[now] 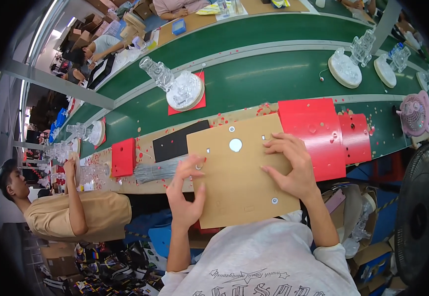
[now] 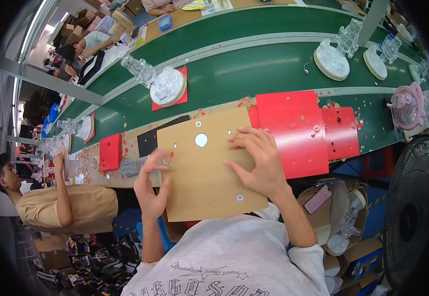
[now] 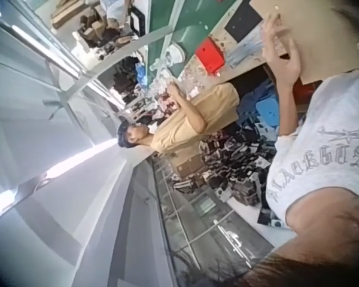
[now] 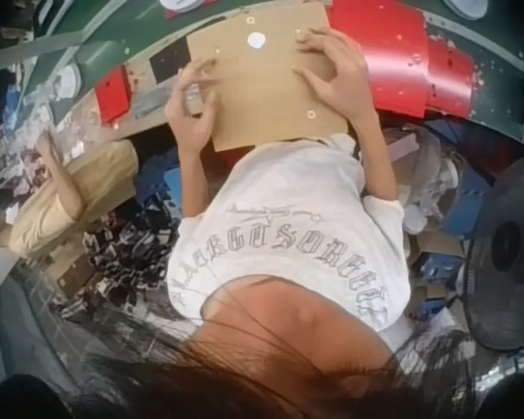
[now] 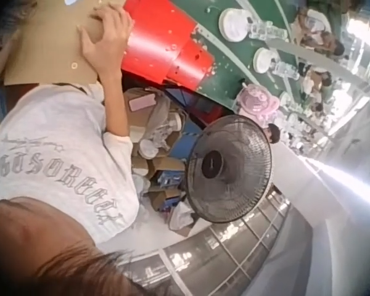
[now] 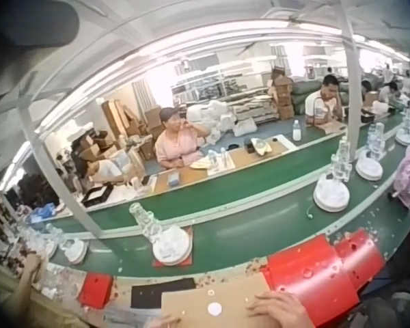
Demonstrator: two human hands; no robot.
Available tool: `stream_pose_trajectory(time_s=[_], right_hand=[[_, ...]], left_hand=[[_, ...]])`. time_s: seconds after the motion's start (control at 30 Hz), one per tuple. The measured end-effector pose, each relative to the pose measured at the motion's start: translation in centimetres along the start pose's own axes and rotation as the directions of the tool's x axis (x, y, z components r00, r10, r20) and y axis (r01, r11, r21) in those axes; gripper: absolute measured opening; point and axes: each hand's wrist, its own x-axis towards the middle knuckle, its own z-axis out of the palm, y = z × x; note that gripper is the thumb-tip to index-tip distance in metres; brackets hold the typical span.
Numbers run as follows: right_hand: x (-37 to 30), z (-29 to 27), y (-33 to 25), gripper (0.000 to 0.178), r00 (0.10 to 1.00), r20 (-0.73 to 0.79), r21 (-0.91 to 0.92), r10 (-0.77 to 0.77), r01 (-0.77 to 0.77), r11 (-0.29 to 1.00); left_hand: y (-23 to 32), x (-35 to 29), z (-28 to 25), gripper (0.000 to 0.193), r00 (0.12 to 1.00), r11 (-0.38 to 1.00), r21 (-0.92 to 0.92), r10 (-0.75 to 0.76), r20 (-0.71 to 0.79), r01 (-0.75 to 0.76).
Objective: Assembling lighting components by inserting spacers into a panel and attaching it to a circular base on a factory assembly line.
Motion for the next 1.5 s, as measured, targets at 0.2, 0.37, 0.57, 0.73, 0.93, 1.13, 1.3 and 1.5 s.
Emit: stream_pose_trajectory(time_s=[0.2,0.37,0.57,0.73,0.93,1.13,1.3,1.5], right_hand=[[0.1,-0.4,-0.1,0.034,1.0,-0.012,-0.078,-0.026,0.025,0.997],[-2.6,-2.8,-3.5,0.042,0.963,0.205,-0.164,-0.175,0.21,0.964],[-4.5,-2.3,-4.2,0.047,0.948,0.319,-0.251,-0.022,0.107,0.962],[-5.0,-1.2,-4.4,0.047,0.951,0.309,-0.324,-0.025,0.13,0.937],[-4.4,-1.3,-4.8,0.045,0.936,0.343,-0.315,-0.084,0.199,0.928],[-4.0,-0.9,-5.9,0.045,0.912,0.408,-0.361,-0.035,0.197,0.912],[-4.2,-0.6,-5.7,0.046,0.912,0.405,-0.342,-0.062,0.213,0.915],[-4.2,-0.4,-5.6,0.047,0.925,0.375,-0.327,-0.06,0.192,0.925]], left_hand=[[3.9,-2.0,-0.9,0.078,0.885,0.981,0.186,-0.03,0.464,-0.063],[2.8,-2.0,-0.9,0.123,0.85,0.953,0.259,0.0,0.527,-0.16],[3.6,-1.8,-0.4,0.104,0.861,0.966,0.239,-0.035,0.508,-0.102],[2.7,-3.2,0.0,0.071,0.901,0.989,0.144,-0.081,0.427,0.021],[2.8,-5.1,2.2,0.071,0.958,0.904,-0.326,-0.287,0.011,0.275],[1.9,-8.0,2.4,0.059,0.792,0.668,-0.537,-0.611,0.0,0.515],[4.0,-6.7,1.9,0.064,0.721,0.523,-0.617,-0.684,0.107,0.588],[3.0,-6.6,2.1,0.073,0.836,0.66,-0.624,-0.549,-0.02,0.419]])
